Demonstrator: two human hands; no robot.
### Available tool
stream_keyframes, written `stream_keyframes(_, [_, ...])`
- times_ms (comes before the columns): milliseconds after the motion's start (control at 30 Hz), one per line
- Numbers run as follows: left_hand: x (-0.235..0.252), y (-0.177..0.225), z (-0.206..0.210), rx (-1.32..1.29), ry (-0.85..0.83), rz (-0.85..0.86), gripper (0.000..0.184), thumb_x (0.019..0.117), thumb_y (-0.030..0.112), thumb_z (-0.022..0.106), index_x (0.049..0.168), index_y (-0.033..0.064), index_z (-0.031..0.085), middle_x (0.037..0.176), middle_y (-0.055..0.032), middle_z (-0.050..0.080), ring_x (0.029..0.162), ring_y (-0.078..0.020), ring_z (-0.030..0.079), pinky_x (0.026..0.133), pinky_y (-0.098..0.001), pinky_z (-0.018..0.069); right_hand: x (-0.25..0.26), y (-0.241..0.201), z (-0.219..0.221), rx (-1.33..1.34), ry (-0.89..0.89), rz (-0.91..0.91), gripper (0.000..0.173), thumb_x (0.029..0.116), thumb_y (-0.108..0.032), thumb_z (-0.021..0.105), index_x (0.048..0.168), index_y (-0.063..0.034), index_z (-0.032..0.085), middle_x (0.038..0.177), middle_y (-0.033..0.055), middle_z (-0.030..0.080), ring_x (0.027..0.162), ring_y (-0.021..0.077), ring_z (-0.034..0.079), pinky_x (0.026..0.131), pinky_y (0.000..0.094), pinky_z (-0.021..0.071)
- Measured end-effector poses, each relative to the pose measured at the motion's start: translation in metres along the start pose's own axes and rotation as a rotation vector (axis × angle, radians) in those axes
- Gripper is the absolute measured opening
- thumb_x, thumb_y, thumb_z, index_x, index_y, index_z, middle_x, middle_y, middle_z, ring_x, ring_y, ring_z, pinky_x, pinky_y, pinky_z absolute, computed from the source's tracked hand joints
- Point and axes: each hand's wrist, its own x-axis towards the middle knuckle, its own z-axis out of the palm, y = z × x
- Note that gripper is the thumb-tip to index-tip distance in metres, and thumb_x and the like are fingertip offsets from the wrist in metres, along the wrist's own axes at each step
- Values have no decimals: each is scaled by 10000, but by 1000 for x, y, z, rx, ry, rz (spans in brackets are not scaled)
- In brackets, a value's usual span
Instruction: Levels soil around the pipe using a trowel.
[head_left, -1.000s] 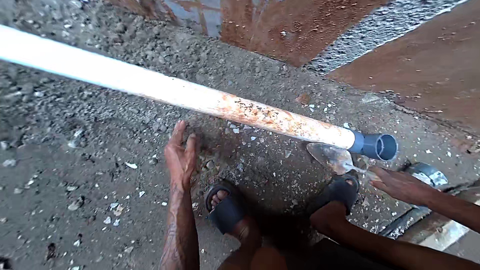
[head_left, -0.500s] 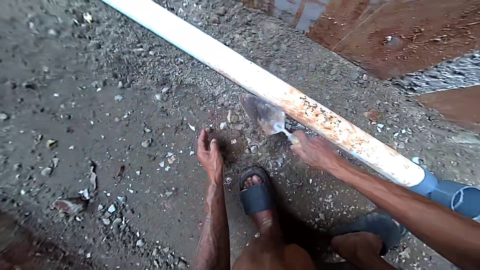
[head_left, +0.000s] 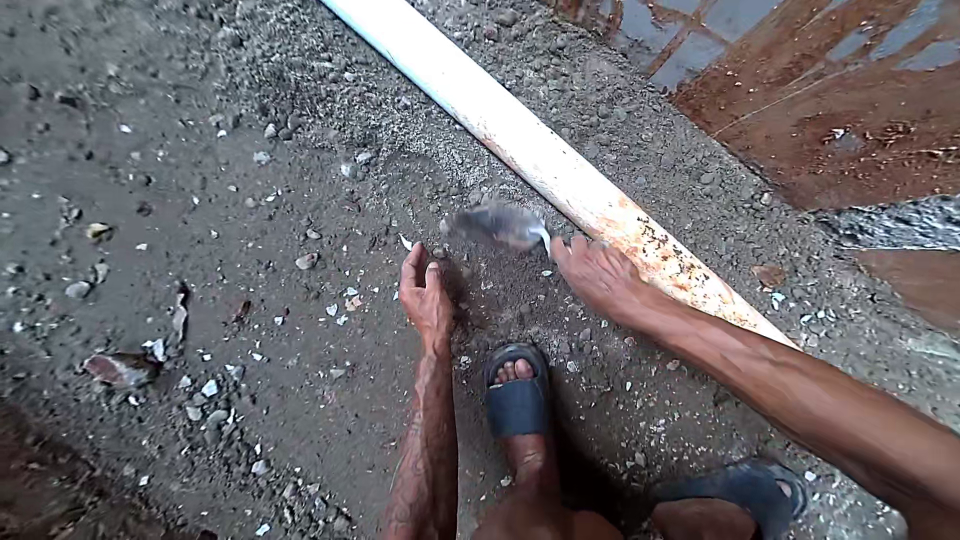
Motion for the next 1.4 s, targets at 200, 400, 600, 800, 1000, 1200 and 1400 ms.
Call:
stream_keyframes(200, [2,-8,-13,2,61,30,426,1001,103,478,1391,-56,543,1406,-203,591,1283,-198,593,1086,-349,471,10,-27,-20,230,-213,85,510,1036,-272,559,1471,-30,448,1257,275,613,977,458,682,830,621,544])
stream_keyframes(400, [8,3,8,-74,102,-35,359,999,24,467,1323,-93,569,1325,-210,629,1198,-188,632,1045,-327,493,35,-74,-18,248,-268,199,540,1047,-137,523,1529,19,336,1317,298,558,983,452,687,811,558,566])
stream_keyframes(600, [25,6,16,-129,33,24,369,1005,44,450,1332,-97,546,1340,-201,611,1212,-196,624,1061,-341,492,-53,-5,-11,343,-400,484,526,1051,-185,519,1524,-20,362,1313,308,585,1125,499,637,921,638,514])
stream_keyframes(800, [21,11,41,-201,36,-8,349,1012,10,434,1323,-87,558,1318,-186,625,1184,-190,632,1034,-331,501,-140,11,6,631,-390,491,618,1007,-305,650,1507,-50,390,1115,258,676,1048,429,675,938,584,521])
stream_keyframes(1000, [25,12,27,-183,49,16,338,1011,6,428,1306,-89,564,1287,-183,649,1142,-199,661,1000,-348,531,-116,24,35,537,-379,195,467,1064,-316,537,1451,-55,531,1349,270,582,1130,464,641,955,630,506])
stream_keyframes(1200, [24,13,19,-154,49,26,341,1018,11,406,1306,-112,541,1282,-184,646,1140,-177,661,1003,-328,526,-104,23,18,490,-383,206,505,1088,-332,489,1514,-63,465,1366,276,568,1120,474,640,952,626,499])
stream_keyframes(1400, [18,16,37,-176,20,22,334,1013,14,411,1294,-111,540,1236,-163,664,1100,-156,667,976,-317,533,-87,53,8,464,-304,321,477,1086,-356,495,1472,-76,510,1333,248,589,1153,450,627,982,627,490])
